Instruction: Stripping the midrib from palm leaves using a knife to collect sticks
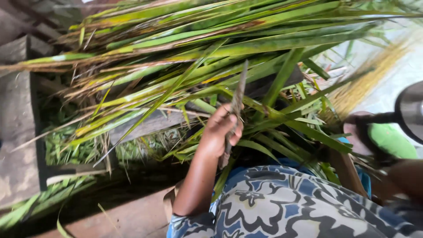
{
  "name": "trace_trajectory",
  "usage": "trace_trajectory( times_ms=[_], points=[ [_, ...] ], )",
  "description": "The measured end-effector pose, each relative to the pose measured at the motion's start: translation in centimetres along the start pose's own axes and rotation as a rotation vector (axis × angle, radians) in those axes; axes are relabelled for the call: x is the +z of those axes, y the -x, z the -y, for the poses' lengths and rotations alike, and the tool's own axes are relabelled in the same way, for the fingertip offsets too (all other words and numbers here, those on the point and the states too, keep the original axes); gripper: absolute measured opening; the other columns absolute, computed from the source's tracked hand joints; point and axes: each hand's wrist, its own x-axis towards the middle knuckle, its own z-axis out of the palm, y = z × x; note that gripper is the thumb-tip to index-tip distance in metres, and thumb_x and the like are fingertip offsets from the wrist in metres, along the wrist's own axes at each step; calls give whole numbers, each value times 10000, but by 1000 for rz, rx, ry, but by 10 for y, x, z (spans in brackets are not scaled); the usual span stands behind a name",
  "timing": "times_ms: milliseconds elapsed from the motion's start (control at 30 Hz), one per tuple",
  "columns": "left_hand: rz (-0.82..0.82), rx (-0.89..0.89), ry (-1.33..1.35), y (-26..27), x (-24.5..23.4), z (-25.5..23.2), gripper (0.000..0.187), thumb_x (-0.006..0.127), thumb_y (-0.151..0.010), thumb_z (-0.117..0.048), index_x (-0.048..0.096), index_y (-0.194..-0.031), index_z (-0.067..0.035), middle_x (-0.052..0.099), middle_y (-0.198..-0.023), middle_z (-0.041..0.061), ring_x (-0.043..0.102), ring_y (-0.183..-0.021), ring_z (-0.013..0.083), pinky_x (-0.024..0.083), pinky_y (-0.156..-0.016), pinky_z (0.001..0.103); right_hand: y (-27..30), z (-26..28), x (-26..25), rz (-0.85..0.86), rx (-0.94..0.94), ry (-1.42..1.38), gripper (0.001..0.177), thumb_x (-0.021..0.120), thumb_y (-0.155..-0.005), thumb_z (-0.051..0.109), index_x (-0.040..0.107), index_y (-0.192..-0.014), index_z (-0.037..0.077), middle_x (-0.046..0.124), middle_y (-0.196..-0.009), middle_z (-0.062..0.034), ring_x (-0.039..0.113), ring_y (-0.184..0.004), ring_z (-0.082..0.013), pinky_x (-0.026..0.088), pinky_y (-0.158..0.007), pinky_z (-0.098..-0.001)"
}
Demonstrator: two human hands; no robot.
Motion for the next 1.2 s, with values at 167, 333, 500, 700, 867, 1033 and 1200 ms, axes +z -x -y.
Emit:
trace_trajectory(
  times_ms=[167,333,500,700,867,1033,1200],
  points=[
    [144,-11,-2,7,22,17,354,508,-881,-84,460,-1213,29,509,-516,224,446,-308,201,348,-302,233,17,-1,117,-52,14,-209,203,414,-955,-9,528,-1111,53,553,-1176,-82,555,-1122,-160,407,-1127,-263],
    [403,-83,-56,3,65,-14,596,490,-977,-130,180,-1486,-158,574,-698,121,450,-464,109,378,-412,208,30,18,263,-28,106,-420,206,421,-940,19,530,-1101,85,553,-1167,-55,560,-1121,-136,412,-1149,-255],
    [227,-212,178,-15,70,1,636,582,-904,-182,268,-1457,-193,558,-667,151,456,-426,124,356,-374,187,44,22,331,105,167,-417,41,529,-954,51,542,-972,86,640,-960,-104,637,-832,-189,541,-747,-310],
    [108,-160,304,-18,66,-3,656,586,-882,-146,268,-1454,-205,508,-646,148,395,-413,119,339,-365,176,49,8,325,20,301,-380,112,600,-905,39,623,-940,143,663,-995,-87,655,-867,-200,549,-783,-255],
    [30,-39,373,-24,48,-4,613,595,-868,-102,335,-1417,-182,500,-641,152,394,-443,129,326,-350,188,48,5,314,8,266,-345,138,584,-933,62,620,-952,195,652,-1018,-57,631,-922,-177,527,-857,-261],
    [-29,16,420,-29,27,-16,631,613,-840,-92,344,-1402,-190,476,-639,137,415,-493,131,304,-350,184,45,0,299,-20,271,-331,133,603,-918,62,630,-942,190,663,-1005,-68,653,-874,-178,519,-772,-232],
    [-49,44,412,-29,3,-25,484,555,-893,-75,404,-1337,-195,486,-661,131,378,-411,146,305,-361,234,45,-14,270,46,228,-380,112,588,-941,59,637,-991,146,658,-1035,-85,650,-952,-210,560,-851,-238]
  ],
)
